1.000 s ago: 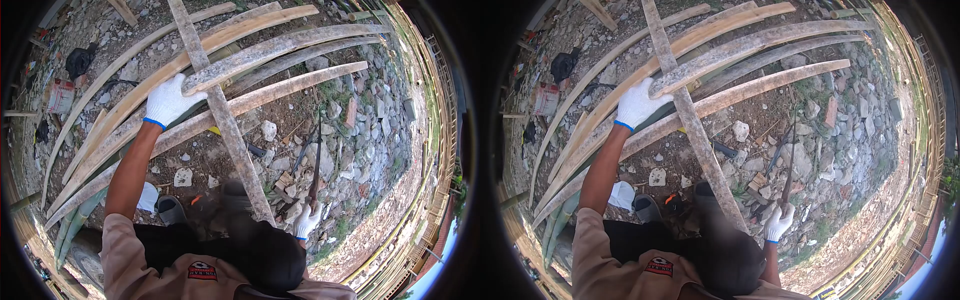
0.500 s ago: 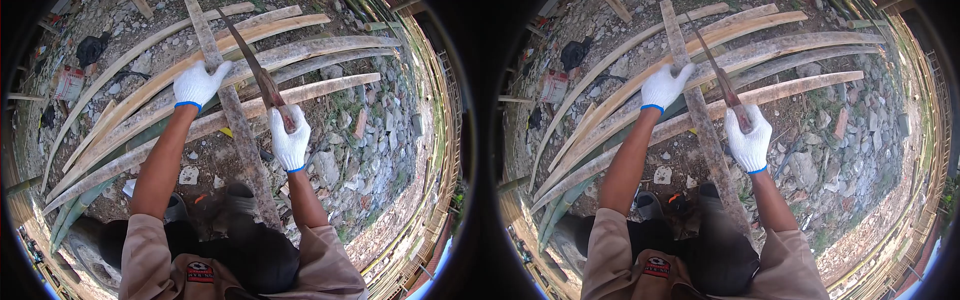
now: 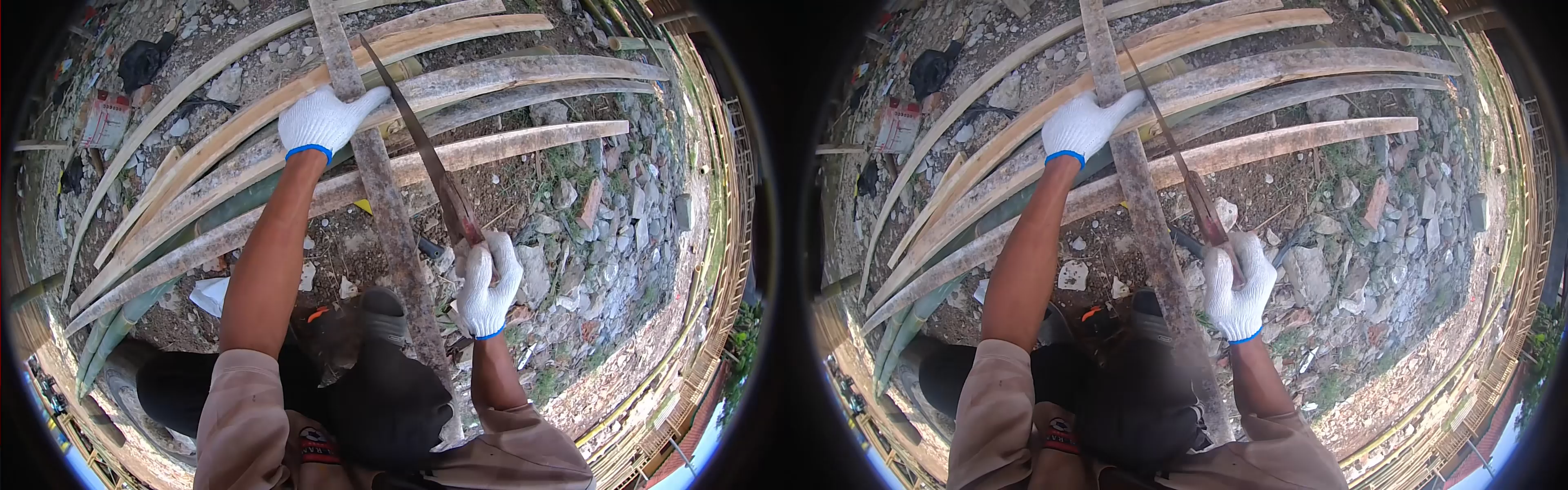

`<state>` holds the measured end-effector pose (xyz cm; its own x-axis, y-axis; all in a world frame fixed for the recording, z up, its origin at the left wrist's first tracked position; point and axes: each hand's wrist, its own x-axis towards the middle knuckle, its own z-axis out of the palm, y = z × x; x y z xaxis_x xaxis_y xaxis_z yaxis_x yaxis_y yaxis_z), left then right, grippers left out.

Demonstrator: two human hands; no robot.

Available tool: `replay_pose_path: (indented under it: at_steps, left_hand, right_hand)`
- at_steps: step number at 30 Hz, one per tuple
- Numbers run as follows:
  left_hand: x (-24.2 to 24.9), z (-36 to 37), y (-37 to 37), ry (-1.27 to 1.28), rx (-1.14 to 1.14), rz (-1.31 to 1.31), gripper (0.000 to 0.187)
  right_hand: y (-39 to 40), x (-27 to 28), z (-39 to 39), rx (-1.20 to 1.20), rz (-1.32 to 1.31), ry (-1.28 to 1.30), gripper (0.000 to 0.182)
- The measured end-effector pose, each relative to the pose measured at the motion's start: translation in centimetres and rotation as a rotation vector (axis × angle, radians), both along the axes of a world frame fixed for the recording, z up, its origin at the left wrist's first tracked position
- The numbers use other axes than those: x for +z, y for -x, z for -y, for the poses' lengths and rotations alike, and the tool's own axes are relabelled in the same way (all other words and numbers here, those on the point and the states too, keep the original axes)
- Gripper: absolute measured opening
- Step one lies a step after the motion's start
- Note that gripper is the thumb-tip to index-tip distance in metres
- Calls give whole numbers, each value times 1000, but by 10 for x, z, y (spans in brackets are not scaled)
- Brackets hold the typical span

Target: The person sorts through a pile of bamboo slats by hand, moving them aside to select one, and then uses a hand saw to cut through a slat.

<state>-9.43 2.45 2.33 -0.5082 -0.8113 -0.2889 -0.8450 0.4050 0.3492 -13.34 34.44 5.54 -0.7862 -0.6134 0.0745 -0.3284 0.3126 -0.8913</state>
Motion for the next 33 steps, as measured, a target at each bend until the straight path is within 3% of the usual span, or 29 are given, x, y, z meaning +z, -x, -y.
replay_pose_path:
  at_steps: [2, 3, 5, 7, 8, 13, 15, 16, 21, 23, 24, 25, 27, 33]
  left_hand:
    - [4, -2, -1, 12, 3, 19, 110]
    - [10, -2, 0, -32, 0, 37, 111]
    - [12, -3, 2, -77, -25, 56, 112]
    - [6, -1, 1, -98, -13, 40, 111]
    - [4, -3, -1, -42, -3, -21, 111]
    - [-2, -4, -1, 75, 6, 14, 106]
    - [-5, -1, -2, 99, 6, 23, 104]
    - [-7, -1, -3, 103, 5, 17, 102]
    - [-11, -13, -5, 190, 34, -66, 87]
    - [-20, -14, -11, 500, -105, -449, 69]
    - [-18, -17, -18, 446, -202, -451, 57]
    - [-18, -19, -22, 445, -202, -453, 57]
    - [-18, -18, -28, 495, -558, -490, 52]
    - [-18, -13, -32, 445, -628, -388, 48]
  right_hand:
    - [0, -4, 9, -113, 234, 2, 15]
    - [5, -9, 25, -98, 222, 107, 14]
    - [15, -1, 52, -70, 181, 51, 23]
    - [24, -5, 72, -50, -64, 139, 32]
    - [24, -5, 72, -49, -58, 115, 39]
    - [-2, 3, 17, 18, 53, -16, 39]
    - [-12, -2, 3, 17, -2, 61, 41]
    - [-14, 5, -3, 12, 58, -53, 41]
    - [6, 3, 54, 1, -13, 47, 32]
    - [14, -5, 73, -5, -36, 166, 32]
    - [13, -3, 72, -16, 24, 162, 33]
    - [12, -1, 65, -16, 22, 162, 33]
    - [4, 1, 41, -5, 42, 30, 34]
    - [-14, 7, 5, -12, 63, 10, 42]
